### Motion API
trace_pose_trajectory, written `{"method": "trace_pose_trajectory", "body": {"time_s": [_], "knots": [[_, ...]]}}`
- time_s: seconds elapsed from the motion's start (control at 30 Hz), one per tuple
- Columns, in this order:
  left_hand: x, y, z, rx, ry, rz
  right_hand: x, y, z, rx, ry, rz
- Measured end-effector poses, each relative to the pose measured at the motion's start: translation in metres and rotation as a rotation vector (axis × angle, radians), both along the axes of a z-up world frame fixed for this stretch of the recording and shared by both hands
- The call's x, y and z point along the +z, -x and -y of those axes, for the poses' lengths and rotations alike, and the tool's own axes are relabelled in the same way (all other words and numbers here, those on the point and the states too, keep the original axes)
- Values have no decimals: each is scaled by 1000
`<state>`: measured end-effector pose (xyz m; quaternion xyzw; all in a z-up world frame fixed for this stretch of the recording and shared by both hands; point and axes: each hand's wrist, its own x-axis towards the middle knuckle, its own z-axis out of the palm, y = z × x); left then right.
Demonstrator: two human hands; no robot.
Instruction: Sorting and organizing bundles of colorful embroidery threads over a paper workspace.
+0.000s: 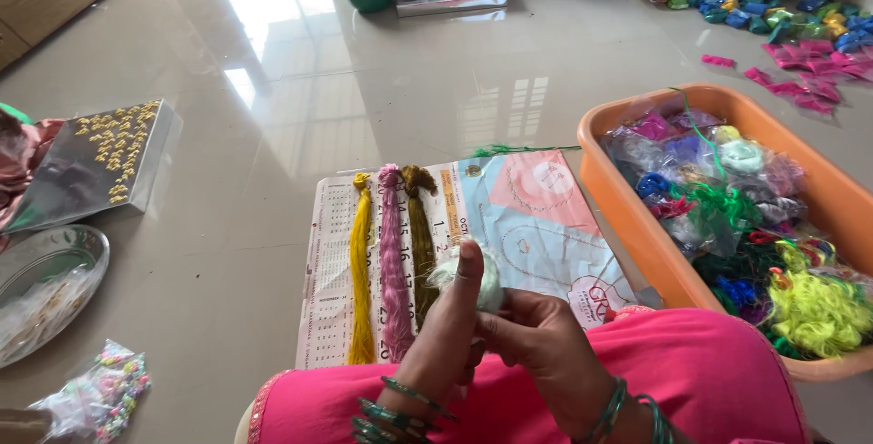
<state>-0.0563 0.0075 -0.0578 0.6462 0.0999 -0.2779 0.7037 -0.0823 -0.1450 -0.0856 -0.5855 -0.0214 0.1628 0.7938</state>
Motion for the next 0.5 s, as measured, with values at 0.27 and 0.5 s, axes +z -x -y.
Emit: {"method": "trace_pose_trajectory", "body": {"time_s": [0.27, 0.5], "knots": [[13, 3, -2, -124, 19, -77, 30, 0, 2, -64, -215, -132], [37, 8, -11, -228, 10, -221, 17, -31, 51, 218, -365, -414]]}}
